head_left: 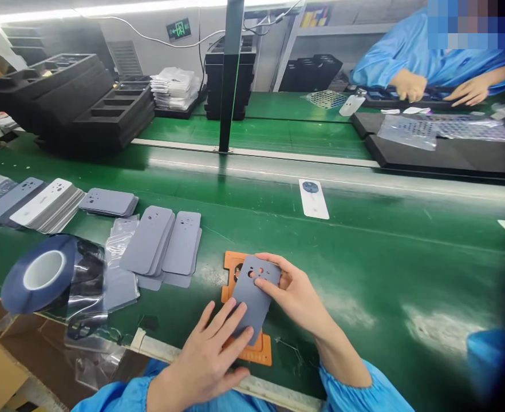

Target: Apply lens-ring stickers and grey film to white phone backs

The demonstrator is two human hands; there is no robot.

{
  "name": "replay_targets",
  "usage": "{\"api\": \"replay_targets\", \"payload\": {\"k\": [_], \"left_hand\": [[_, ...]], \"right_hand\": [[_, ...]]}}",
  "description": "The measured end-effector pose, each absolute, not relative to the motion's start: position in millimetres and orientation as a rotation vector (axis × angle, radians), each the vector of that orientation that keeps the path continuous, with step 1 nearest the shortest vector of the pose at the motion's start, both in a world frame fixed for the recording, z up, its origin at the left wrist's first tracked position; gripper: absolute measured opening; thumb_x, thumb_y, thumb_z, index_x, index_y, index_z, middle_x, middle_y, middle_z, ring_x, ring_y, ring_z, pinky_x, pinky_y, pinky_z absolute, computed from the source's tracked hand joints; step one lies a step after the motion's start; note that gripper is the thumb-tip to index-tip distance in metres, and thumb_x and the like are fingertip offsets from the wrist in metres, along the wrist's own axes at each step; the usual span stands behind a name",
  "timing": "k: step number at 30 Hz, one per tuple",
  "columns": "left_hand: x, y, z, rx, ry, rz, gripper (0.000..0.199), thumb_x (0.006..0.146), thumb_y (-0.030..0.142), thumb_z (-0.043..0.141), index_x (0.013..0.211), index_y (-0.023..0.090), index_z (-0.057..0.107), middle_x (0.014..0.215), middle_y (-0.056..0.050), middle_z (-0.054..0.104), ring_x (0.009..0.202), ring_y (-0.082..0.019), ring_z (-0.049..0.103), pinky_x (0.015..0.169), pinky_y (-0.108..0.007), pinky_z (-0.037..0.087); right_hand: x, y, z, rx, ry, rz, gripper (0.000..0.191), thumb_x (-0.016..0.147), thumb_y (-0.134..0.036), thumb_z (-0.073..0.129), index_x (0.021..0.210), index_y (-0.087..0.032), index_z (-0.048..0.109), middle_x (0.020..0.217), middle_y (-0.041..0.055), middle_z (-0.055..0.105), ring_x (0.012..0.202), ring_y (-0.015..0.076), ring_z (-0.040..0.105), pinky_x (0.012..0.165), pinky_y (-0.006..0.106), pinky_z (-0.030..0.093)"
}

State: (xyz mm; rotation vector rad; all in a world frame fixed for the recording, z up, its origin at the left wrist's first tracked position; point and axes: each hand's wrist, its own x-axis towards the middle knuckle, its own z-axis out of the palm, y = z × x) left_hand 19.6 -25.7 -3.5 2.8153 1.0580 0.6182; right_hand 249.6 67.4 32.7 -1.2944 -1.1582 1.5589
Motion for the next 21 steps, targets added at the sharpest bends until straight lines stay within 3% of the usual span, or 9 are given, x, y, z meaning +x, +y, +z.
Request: {"api": "replay_targets", "payload": {"k": [3, 6, 10, 15, 21], "left_hand": [[20, -31, -8, 2.825, 1.097, 0.524, 0.047, 0.097, 0.032, 0.065, 0.141, 0.019, 0.058, 0.165, -0.017, 0.037, 0.154, -0.036, 0.030, 0.122, -0.059, 0.027], [22, -35, -13, 2.827, 1.125, 0.463, 0.048, 0.097, 0.025, 0.063, 0.144, 0.024, 0.056, 0.165, -0.016, 0.037, 0.154, -0.036, 0.031, 0.121, -0.060, 0.029], [24, -39, -19, 2.817, 1.139, 0.445, 0.048, 0.098, 0.024, 0.061, 0.146, 0.025, 0.054, 0.163, -0.017, 0.040, 0.154, -0.034, 0.031, 0.119, -0.060, 0.031], [24, -41, -23, 2.817, 1.150, 0.402, 0.045, 0.101, 0.017, 0.053, 0.145, 0.024, 0.054, 0.159, -0.019, 0.045, 0.154, -0.033, 0.031, 0.117, -0.061, 0.033], [24, -40, -23, 2.829, 1.140, 0.485, 0.046, 0.098, 0.015, 0.055, 0.144, 0.021, 0.056, 0.155, -0.023, 0.049, 0.152, -0.034, 0.034, 0.117, -0.057, 0.034]], "right_hand": [[247, 66, 33, -1.303, -1.228, 1.584, 0.043, 0.085, -0.036, 0.076, 0.126, -0.026, 0.067, 0.116, 0.0058, 0.076, 0.095, 0.0232, 0.075, 0.079, 0.035, 0.066], [246, 67, 37, -1.344, -1.384, 1.515, 0.040, 0.089, -0.036, 0.070, 0.128, -0.027, 0.069, 0.124, 0.0066, 0.074, 0.103, 0.0260, 0.073, 0.086, 0.040, 0.064], [245, 68, 39, -1.314, -1.742, 1.191, 0.031, 0.094, -0.028, 0.061, 0.124, -0.029, 0.071, 0.128, 0.0054, 0.071, 0.117, 0.0255, 0.067, 0.102, 0.043, 0.056], [237, 61, 27, -1.347, -1.998, 0.786, 0.036, 0.099, -0.022, 0.051, 0.131, -0.028, 0.065, 0.136, 0.0104, 0.060, 0.126, 0.0259, 0.060, 0.106, 0.044, 0.053], [223, 53, 1, -1.513, -2.217, 0.312, 0.044, 0.101, -0.026, 0.047, 0.144, -0.019, 0.053, 0.151, 0.0195, 0.051, 0.144, 0.0384, 0.045, 0.114, 0.066, 0.038]]}}
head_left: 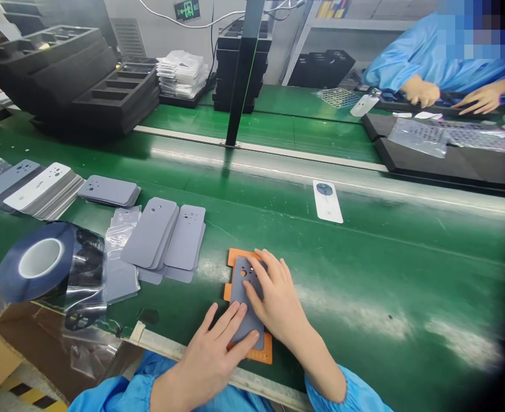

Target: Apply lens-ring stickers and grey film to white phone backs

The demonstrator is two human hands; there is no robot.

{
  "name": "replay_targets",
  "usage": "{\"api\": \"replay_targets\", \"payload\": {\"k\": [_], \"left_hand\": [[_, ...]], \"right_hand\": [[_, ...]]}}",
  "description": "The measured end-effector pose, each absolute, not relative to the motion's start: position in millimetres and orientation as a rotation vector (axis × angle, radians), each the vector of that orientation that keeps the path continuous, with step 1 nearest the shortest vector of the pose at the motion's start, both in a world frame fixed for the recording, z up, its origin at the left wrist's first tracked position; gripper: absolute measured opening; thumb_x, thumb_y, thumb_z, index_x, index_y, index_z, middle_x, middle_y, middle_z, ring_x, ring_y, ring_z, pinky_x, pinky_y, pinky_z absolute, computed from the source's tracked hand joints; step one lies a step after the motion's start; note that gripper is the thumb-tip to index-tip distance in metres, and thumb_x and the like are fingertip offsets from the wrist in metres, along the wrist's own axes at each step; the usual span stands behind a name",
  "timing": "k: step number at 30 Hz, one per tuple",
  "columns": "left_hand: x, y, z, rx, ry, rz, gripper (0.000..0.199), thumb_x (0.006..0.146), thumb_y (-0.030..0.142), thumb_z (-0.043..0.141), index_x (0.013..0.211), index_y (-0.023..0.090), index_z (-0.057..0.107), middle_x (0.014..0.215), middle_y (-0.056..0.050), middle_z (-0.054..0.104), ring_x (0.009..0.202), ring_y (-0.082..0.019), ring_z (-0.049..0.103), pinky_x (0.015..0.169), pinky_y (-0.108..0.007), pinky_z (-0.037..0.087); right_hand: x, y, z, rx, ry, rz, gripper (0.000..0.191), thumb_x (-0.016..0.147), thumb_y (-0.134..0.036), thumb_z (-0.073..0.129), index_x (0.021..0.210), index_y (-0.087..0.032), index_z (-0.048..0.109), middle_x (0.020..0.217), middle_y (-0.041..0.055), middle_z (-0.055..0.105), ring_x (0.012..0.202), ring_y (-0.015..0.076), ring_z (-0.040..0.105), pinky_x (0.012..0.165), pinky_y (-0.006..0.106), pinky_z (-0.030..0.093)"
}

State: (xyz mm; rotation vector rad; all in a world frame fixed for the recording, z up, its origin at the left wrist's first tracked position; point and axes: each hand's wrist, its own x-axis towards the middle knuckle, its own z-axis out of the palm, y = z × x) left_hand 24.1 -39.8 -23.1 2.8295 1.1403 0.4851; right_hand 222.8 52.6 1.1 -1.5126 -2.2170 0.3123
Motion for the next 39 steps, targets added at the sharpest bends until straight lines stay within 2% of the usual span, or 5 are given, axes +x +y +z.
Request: {"api": "replay_targets", "payload": {"k": [9, 23, 28, 33, 39], "left_hand": [[27, -37, -29, 2.767, 1.144, 0.635, 0.029, 0.097, 0.020, 0.060, 0.125, 0.019, 0.067, 0.155, -0.018, 0.051, 0.147, -0.031, 0.044, 0.121, -0.047, 0.031], [34, -36, -34, 2.709, 1.195, 0.794, 0.023, 0.095, 0.025, 0.061, 0.115, 0.020, 0.071, 0.150, -0.018, 0.056, 0.147, -0.031, 0.043, 0.125, -0.046, 0.023], [30, -35, -26, 2.689, 1.181, 0.744, 0.046, 0.095, 0.028, 0.061, 0.139, 0.017, 0.060, 0.155, -0.019, 0.051, 0.146, -0.032, 0.045, 0.120, -0.049, 0.034], [27, -32, -9, 2.421, 1.143, 0.842, 0.034, 0.091, 0.021, 0.058, 0.124, 0.016, 0.065, 0.151, -0.018, 0.055, 0.141, -0.032, 0.051, 0.110, -0.047, 0.050], [22, -17, 10, 1.985, 1.217, 1.097, 0.030, 0.095, 0.017, 0.058, 0.124, 0.020, 0.064, 0.130, -0.015, 0.068, 0.121, -0.028, 0.065, 0.100, -0.042, 0.059]], "right_hand": [[199, 20, -9, -1.569, -2.419, 0.216, 0.083, 0.102, -0.048, 0.046, 0.167, -0.021, 0.001, 0.168, 0.0155, 0.031, 0.154, 0.0402, 0.029, 0.118, 0.064, 0.031], [200, 22, -8, -1.635, -2.408, 0.261, 0.081, 0.103, -0.047, 0.047, 0.167, -0.030, -0.001, 0.166, 0.0104, 0.035, 0.152, 0.0396, 0.034, 0.120, 0.070, 0.023], [216, 8, -9, -1.673, -2.198, 0.267, 0.070, 0.106, -0.037, 0.043, 0.166, -0.031, 0.008, 0.168, 0.0125, 0.032, 0.154, 0.0372, 0.032, 0.120, 0.072, 0.024], [238, -12, -27, -1.764, -2.064, 0.368, 0.065, 0.103, -0.041, 0.051, 0.162, -0.034, 0.026, 0.170, 0.0125, 0.029, 0.153, 0.0406, 0.033, 0.117, 0.076, 0.026], [232, -15, -13, -1.727, -1.795, 0.659, 0.054, 0.103, -0.040, 0.052, 0.156, -0.032, 0.043, 0.168, 0.0093, 0.034, 0.148, 0.0347, 0.043, 0.116, 0.058, 0.045]]}}
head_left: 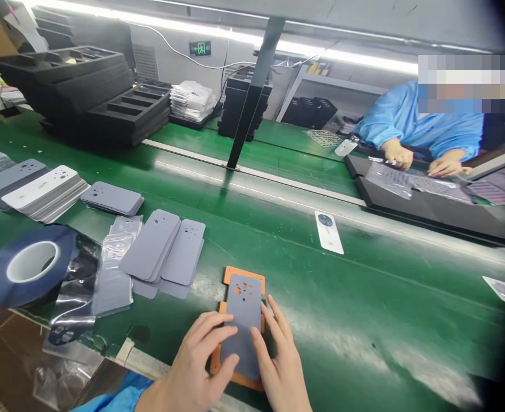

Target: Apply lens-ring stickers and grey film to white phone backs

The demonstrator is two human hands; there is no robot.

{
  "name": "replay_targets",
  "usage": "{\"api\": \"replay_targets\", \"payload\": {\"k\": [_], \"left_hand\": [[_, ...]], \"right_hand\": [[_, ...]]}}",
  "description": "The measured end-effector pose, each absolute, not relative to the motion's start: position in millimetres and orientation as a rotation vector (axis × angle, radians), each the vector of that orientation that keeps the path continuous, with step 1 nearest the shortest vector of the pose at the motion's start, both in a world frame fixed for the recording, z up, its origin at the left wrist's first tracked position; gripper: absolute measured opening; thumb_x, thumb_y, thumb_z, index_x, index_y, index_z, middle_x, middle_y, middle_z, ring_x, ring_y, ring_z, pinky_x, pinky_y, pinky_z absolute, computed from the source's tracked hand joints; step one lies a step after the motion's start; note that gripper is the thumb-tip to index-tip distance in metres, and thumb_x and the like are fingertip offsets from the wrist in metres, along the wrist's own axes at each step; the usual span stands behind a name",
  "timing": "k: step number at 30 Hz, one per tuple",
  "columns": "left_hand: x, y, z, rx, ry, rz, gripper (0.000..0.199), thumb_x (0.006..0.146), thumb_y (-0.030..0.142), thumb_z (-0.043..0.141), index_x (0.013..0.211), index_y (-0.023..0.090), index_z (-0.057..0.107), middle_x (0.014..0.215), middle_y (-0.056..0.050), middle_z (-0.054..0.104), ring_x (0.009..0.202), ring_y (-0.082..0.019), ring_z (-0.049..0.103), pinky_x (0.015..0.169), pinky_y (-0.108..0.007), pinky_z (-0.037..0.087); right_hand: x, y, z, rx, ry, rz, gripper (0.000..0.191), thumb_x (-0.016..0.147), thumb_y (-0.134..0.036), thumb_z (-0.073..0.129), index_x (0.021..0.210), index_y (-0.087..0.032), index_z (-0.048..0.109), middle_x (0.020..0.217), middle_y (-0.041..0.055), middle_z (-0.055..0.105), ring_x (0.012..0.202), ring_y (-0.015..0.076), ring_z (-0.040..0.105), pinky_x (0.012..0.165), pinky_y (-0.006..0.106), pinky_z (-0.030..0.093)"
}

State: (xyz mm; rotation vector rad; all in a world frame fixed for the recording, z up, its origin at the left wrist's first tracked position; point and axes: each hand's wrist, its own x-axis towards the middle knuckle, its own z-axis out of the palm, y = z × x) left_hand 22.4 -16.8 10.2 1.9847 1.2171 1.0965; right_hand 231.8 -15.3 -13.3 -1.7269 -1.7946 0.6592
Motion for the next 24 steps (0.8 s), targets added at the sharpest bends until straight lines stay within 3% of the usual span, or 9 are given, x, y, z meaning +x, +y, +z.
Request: {"api": "replay_targets", "payload": {"k": [2, 6, 10, 17, 21, 24], "left_hand": [[18, -10, 13, 1.862, 1.229, 1.106, 0.031, 0.098, 0.022, 0.057, 0.128, 0.021, 0.062, 0.126, -0.014, 0.068, 0.115, -0.026, 0.066, 0.096, -0.041, 0.060], [10, -1, 10, 1.607, 1.273, 1.105, 0.036, 0.103, 0.036, 0.052, 0.135, 0.021, 0.060, 0.116, -0.011, 0.071, 0.097, -0.022, 0.068, 0.079, -0.035, 0.061], [5, 6, 3, 1.263, 1.198, 1.110, 0.046, 0.104, 0.047, 0.050, 0.141, 0.019, 0.056, 0.119, -0.012, 0.071, 0.097, -0.022, 0.070, 0.085, -0.035, 0.060], [4, 11, 5, 0.866, 1.125, 1.079, 0.050, 0.096, 0.049, 0.064, 0.135, 0.017, 0.060, 0.124, -0.014, 0.073, 0.110, -0.028, 0.070, 0.094, -0.037, 0.057], [5, 10, 7, 0.808, 1.069, 1.118, 0.052, 0.095, 0.049, 0.066, 0.135, 0.015, 0.060, 0.124, -0.016, 0.073, 0.109, -0.029, 0.071, 0.093, -0.038, 0.056], [2, 10, 6, 0.821, 1.061, 1.158, 0.053, 0.095, 0.045, 0.066, 0.139, 0.016, 0.058, 0.122, -0.015, 0.073, 0.106, -0.027, 0.071, 0.095, -0.038, 0.056]], "right_hand": [[225, -15, -1, -1.661, -1.753, 0.712, 0.051, 0.104, -0.039, 0.051, 0.154, -0.032, 0.046, 0.166, 0.0084, 0.039, 0.148, 0.0335, 0.045, 0.113, 0.054, 0.050], [213, -16, 12, -1.472, -1.898, 0.752, 0.055, 0.103, -0.037, 0.053, 0.157, -0.033, 0.043, 0.159, 0.0061, 0.050, 0.146, 0.0336, 0.047, 0.119, 0.058, 0.041], [206, -19, 12, -1.302, -2.038, 0.864, 0.058, 0.098, -0.038, 0.061, 0.155, -0.036, 0.047, 0.156, 0.0037, 0.054, 0.142, 0.0334, 0.052, 0.119, 0.055, 0.042], [193, -15, 13, -1.471, -1.567, 1.032, 0.037, 0.094, -0.044, 0.066, 0.128, -0.031, 0.073, 0.131, 0.0091, 0.072, 0.111, 0.0298, 0.073, 0.090, 0.040, 0.066], [184, -10, 10, -1.485, -1.273, 1.195, 0.049, 0.087, -0.053, 0.074, 0.127, -0.026, 0.072, 0.099, 0.0084, 0.079, 0.076, 0.0230, 0.074, 0.072, 0.035, 0.066], [186, 3, 9, -1.433, -1.200, 1.383, 0.058, 0.084, -0.053, 0.077, 0.131, -0.020, 0.068, 0.091, 0.0089, 0.079, 0.070, 0.0204, 0.072, 0.068, 0.033, 0.064]]}}
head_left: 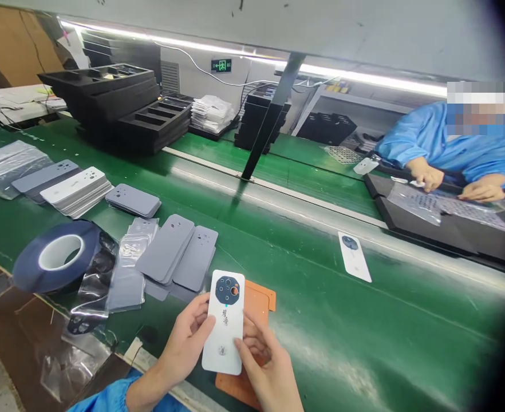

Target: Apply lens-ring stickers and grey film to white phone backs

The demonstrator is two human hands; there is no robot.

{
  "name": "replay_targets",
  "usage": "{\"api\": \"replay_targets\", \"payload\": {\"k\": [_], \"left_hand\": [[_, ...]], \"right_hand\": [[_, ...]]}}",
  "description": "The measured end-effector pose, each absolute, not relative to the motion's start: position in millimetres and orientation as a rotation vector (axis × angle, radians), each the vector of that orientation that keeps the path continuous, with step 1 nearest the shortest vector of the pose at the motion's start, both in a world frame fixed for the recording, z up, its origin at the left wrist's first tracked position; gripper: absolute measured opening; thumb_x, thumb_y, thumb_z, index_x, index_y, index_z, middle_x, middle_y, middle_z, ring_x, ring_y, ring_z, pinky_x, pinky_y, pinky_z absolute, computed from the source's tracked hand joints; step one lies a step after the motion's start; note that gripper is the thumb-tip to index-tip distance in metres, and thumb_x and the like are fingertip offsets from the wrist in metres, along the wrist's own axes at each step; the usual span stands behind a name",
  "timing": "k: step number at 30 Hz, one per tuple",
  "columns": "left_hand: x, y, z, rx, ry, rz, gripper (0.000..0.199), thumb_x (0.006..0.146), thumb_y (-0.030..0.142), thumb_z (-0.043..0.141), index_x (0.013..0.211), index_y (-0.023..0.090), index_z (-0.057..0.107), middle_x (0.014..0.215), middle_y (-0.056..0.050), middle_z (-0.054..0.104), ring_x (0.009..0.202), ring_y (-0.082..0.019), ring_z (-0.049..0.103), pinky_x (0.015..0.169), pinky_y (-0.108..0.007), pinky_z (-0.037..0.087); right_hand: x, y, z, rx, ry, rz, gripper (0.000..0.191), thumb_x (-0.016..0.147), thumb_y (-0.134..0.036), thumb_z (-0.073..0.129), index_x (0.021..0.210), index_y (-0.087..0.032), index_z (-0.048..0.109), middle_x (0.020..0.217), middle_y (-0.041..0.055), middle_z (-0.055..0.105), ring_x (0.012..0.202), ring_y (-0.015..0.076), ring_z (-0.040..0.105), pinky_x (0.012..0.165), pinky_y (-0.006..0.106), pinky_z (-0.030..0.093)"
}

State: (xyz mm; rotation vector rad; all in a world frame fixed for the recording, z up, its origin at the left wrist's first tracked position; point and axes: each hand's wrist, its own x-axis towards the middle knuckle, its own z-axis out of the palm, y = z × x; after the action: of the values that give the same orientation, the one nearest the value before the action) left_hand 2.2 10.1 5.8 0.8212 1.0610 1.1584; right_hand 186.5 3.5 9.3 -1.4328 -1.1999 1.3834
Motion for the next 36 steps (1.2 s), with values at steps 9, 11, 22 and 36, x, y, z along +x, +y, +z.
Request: {"api": "replay_targets", "payload": {"k": [9, 11, 22, 36], "left_hand": [[-79, -15, 13, 1.237, 1.683, 1.358, 0.035, 0.098, 0.042, 0.059, 0.126, 0.023, 0.067, 0.111, -0.008, 0.075, 0.087, -0.021, 0.073, 0.082, -0.031, 0.060], [-106, -23, 16, 1.317, 1.875, 1.444, 0.031, 0.096, 0.043, 0.062, 0.118, 0.023, 0.071, 0.105, -0.006, 0.076, 0.080, -0.019, 0.072, 0.078, -0.028, 0.060], [-184, -60, 15, 1.540, 2.611, 1.570, 0.021, 0.100, 0.031, 0.056, 0.101, 0.022, 0.075, 0.111, -0.009, 0.070, 0.102, -0.025, 0.066, 0.096, -0.039, 0.053], [-189, -59, 28, 1.142, 2.584, 0.995, 0.030, 0.092, 0.045, 0.058, 0.097, 0.020, 0.073, 0.087, -0.006, 0.072, 0.077, -0.023, 0.067, 0.072, -0.033, 0.054]], "right_hand": [[244, 198, 6, -1.686, -1.302, 1.071, 0.058, 0.085, -0.041, 0.078, 0.131, -0.010, 0.061, 0.097, 0.0099, 0.078, 0.079, 0.0216, 0.074, 0.075, 0.035, 0.062], [255, 242, 6, -1.805, -1.321, 0.978, 0.045, 0.093, -0.037, 0.072, 0.128, -0.011, 0.063, 0.104, 0.0103, 0.076, 0.083, 0.0204, 0.073, 0.076, 0.036, 0.062], [262, 279, 6, -2.074, -1.691, 0.457, 0.039, 0.083, -0.034, 0.065, 0.116, -0.013, 0.073, 0.127, 0.0226, 0.064, 0.123, 0.0427, 0.058, 0.101, 0.055, 0.045], [130, 121, 44, -1.232, -2.109, 0.822, 0.037, 0.087, -0.058, 0.063, 0.093, -0.024, 0.077, 0.089, 0.0063, 0.076, 0.076, 0.0225, 0.070, 0.068, 0.031, 0.056]]}}
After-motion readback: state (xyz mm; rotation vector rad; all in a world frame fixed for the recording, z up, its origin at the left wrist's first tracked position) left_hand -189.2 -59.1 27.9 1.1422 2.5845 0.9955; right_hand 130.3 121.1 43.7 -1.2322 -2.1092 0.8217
